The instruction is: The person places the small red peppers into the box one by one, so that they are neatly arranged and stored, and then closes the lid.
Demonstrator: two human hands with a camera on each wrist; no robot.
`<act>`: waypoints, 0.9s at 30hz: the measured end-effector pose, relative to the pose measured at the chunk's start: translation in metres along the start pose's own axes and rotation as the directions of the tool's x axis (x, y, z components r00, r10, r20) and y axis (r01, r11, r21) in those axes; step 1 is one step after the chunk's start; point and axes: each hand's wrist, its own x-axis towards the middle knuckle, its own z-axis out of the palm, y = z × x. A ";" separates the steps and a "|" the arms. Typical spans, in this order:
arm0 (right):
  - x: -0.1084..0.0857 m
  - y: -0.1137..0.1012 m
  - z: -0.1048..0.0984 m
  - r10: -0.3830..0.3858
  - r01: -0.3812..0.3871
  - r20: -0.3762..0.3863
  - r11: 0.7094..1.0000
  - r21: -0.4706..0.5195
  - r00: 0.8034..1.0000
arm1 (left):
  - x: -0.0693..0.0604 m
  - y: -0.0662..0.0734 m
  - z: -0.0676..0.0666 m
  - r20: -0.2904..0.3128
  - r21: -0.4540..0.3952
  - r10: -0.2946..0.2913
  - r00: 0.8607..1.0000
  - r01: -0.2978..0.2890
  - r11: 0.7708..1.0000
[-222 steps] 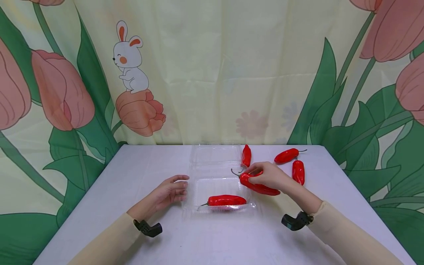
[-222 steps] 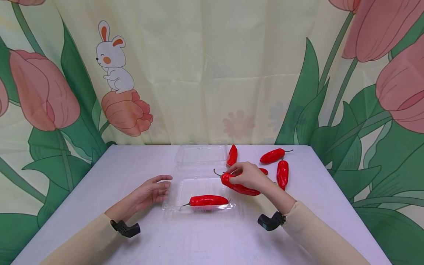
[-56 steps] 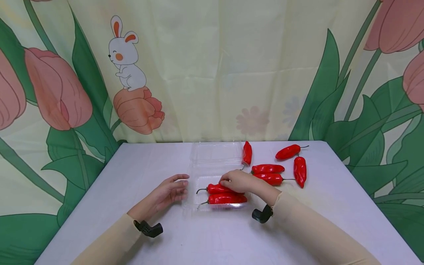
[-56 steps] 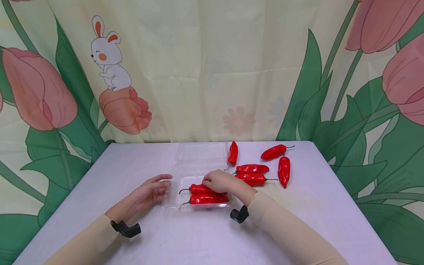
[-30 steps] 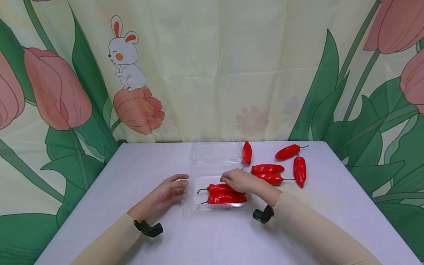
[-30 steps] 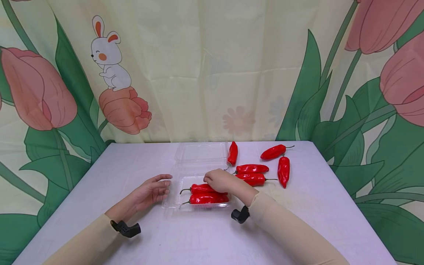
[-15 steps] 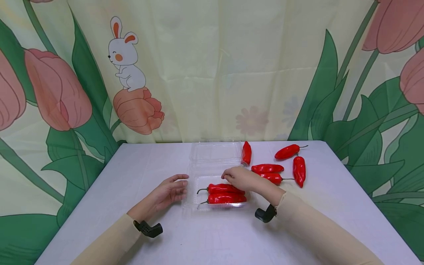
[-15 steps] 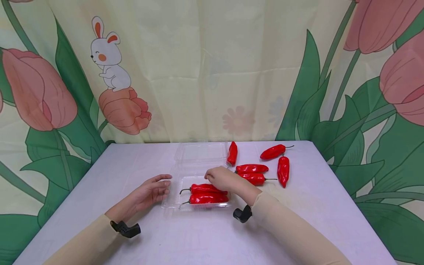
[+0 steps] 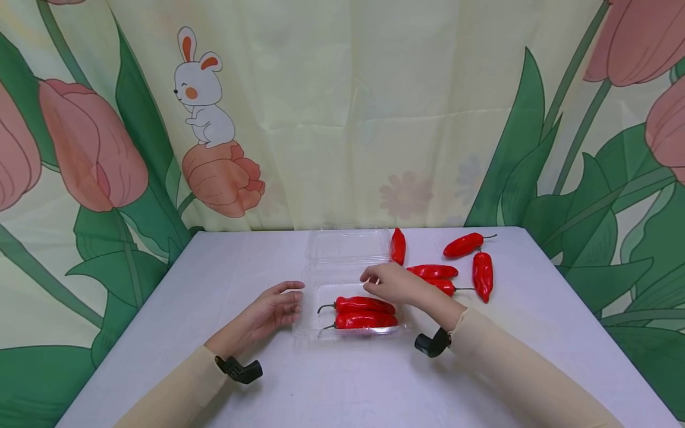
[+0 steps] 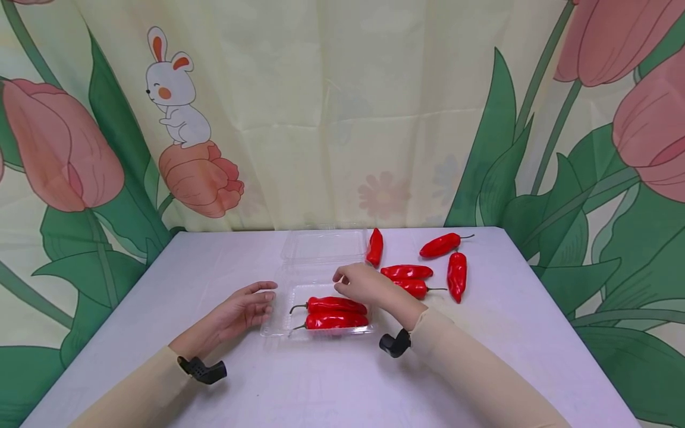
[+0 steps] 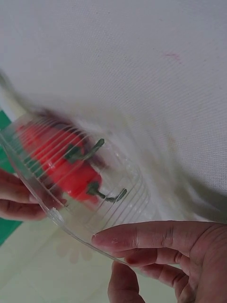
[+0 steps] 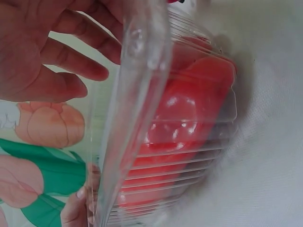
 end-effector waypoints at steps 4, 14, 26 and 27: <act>-0.001 0.001 -0.002 0.010 -0.010 -0.027 1.000 0.000 1.000 | 0.001 0.000 0.001 -0.012 -0.004 -0.008 1.000 0.008 1.000; -0.003 0.006 -0.008 -0.003 0.003 -0.078 1.000 -0.001 0.997 | 0.001 -0.001 0.002 -0.022 0.009 -0.014 1.000 0.015 1.000; -0.006 0.013 -0.018 0.004 -0.004 -0.105 1.000 0.007 0.994 | 0.000 0.000 0.001 -0.005 0.014 -0.006 1.000 0.006 1.000; -0.006 0.014 -0.019 0.007 -0.007 -0.108 1.000 0.005 0.994 | 0.000 0.001 0.001 -0.006 0.014 -0.006 1.000 0.006 1.000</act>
